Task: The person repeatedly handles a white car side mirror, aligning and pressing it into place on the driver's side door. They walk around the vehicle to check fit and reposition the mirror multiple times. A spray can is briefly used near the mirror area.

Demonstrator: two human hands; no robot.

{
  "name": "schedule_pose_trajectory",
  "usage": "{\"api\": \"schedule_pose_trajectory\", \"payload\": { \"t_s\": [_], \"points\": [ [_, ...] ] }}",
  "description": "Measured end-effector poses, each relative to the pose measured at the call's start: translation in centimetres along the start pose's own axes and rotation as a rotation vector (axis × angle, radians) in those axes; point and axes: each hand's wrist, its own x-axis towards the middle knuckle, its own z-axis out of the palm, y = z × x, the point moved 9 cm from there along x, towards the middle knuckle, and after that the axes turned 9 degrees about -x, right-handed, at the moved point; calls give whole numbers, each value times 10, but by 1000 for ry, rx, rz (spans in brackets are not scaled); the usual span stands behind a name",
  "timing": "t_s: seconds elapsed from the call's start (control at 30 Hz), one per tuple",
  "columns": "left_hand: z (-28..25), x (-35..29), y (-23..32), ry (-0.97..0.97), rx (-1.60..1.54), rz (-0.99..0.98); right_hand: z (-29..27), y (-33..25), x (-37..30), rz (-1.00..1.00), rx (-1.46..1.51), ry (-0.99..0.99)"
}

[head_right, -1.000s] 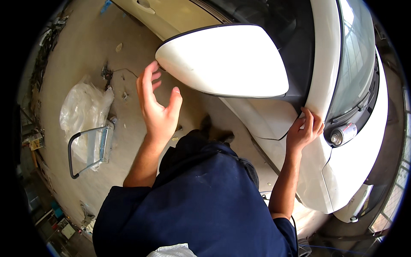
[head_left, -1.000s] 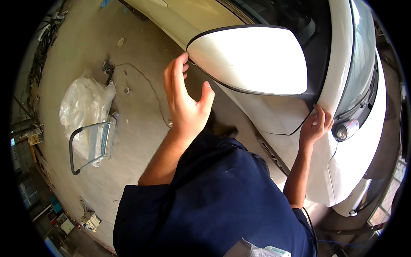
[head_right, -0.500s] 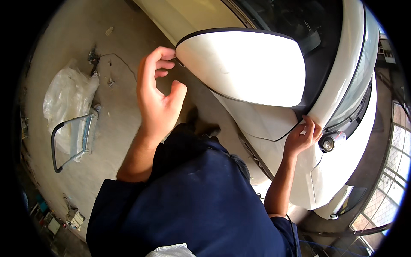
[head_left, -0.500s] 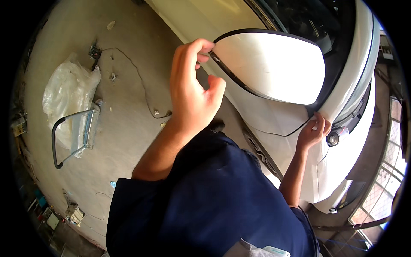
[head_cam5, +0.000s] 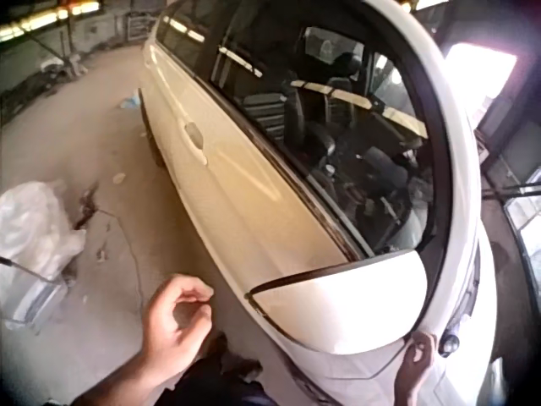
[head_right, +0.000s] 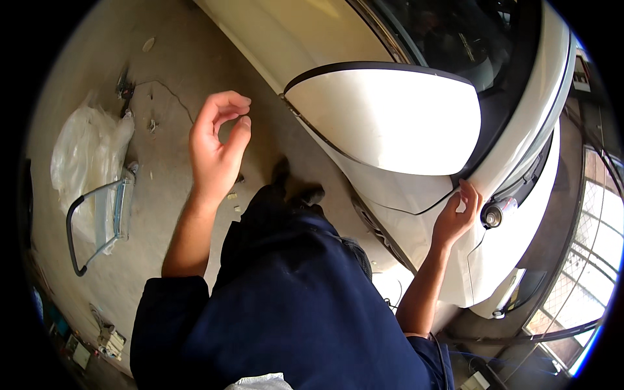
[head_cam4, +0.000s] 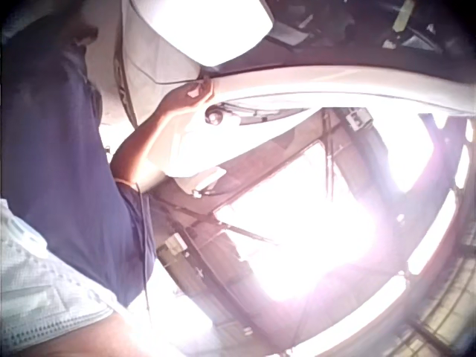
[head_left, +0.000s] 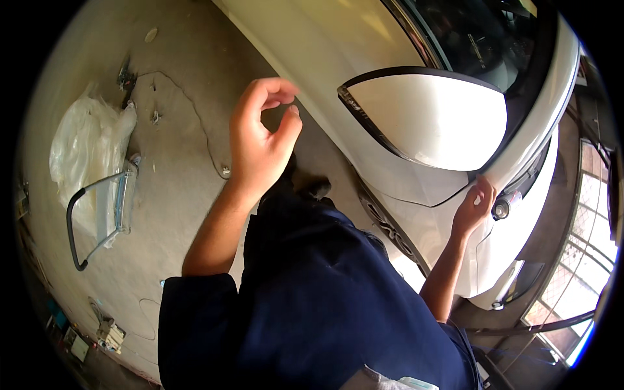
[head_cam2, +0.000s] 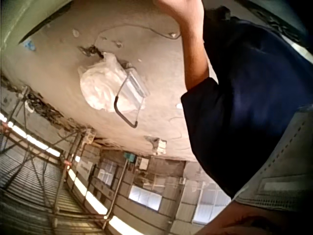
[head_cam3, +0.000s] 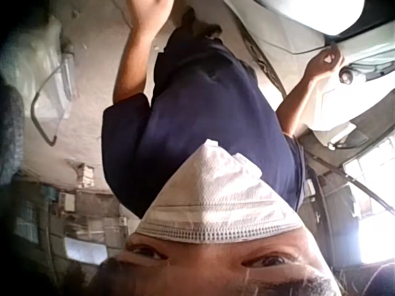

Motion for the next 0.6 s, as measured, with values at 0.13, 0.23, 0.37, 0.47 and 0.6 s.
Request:
{"api": "schedule_pose_trajectory", "payload": {
  "t_s": [0.13,0.23,0.37,0.47,0.6],
  "points": [
    [8,6,7,26,-105,13,-3,-34,8,48,191,-48],
    [31,14,23,-41,-146,94,-13,-68,24,41,325,-21],
    [51,21,41,-126,-116,119,-21,-92,43,-40,365,-11],
    [65,25,47,-185,-156,112,-18,-93,50,-85,321,-29],
    [91,36,59,-218,-79,178,-8,-82,63,-74,435,-102]
  ]
}}
